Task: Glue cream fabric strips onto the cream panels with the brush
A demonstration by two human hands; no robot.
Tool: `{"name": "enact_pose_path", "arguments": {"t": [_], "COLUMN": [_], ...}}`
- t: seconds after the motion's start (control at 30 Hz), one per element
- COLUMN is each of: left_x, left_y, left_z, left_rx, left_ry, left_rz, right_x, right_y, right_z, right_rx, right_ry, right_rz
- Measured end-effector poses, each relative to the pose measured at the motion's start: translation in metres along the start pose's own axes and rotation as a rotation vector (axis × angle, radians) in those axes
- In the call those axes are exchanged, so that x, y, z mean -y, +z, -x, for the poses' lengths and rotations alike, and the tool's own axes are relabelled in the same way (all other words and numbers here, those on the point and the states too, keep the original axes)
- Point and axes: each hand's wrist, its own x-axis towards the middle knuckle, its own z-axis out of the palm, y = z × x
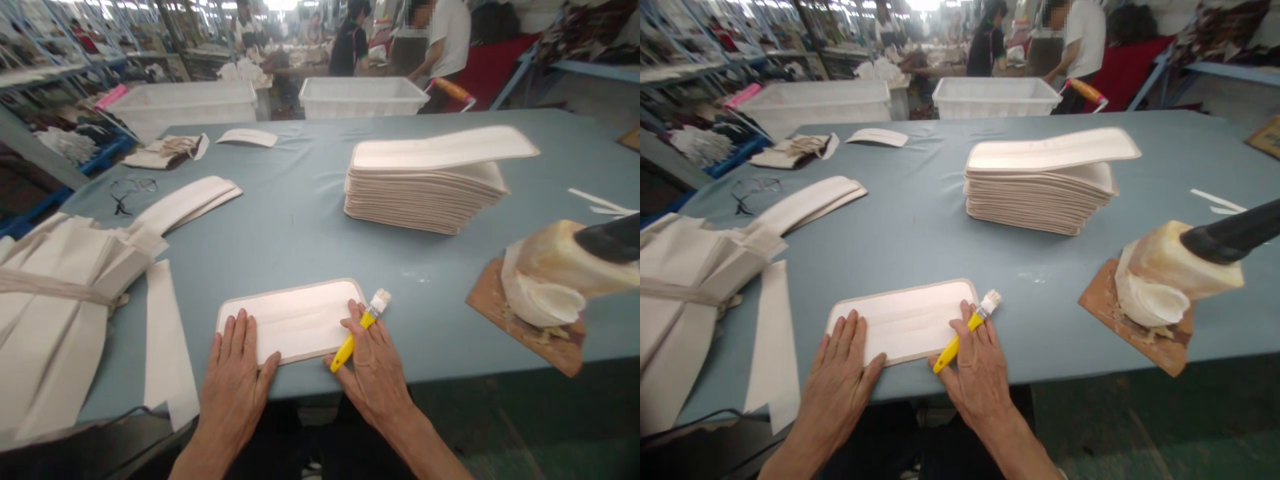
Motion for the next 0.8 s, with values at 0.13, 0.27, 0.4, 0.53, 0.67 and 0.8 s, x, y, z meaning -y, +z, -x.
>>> {"name": "enact_pose_path", "arguments": {"t": [0.13,0.27,0.4,0.53,0.67,0.8], "left_x": [-0.031,-0.05,-0.04,-0.024,-0.019,-0.013], "left_y": [-0.007,-0.004,-0.001,0.003,0.006,0.006], "left_z": [-0.009,-0.013,-0.005,0.003,0.008,0.01], "left_rx": [-0.014,-0.01,-0.024,-0.014,-0.006,-0.048], "left_ry": [-0.006,0.067,-0.033,-0.152,-0.139,-0.191], "left_rz": [0.036,0.094,0.051,-0.003,0.055,0.148], "right_x": [-0.003,-0.004,-0.006,-0.006,-0.006,-0.009], "right_y": [0.0,0.002,0.002,0.002,0.002,0.0], "right_z": [0.002,0.004,0.004,0.003,0.003,0.004], "right_rx": [-0.02,-0.025,-0.023,-0.017,-0.003,0.009], "right_ry": [-0.011,-0.037,-0.055,-0.042,-0.035,0.011], "right_rz": [0.005,0.034,0.052,0.046,0.033,-0.032]}}
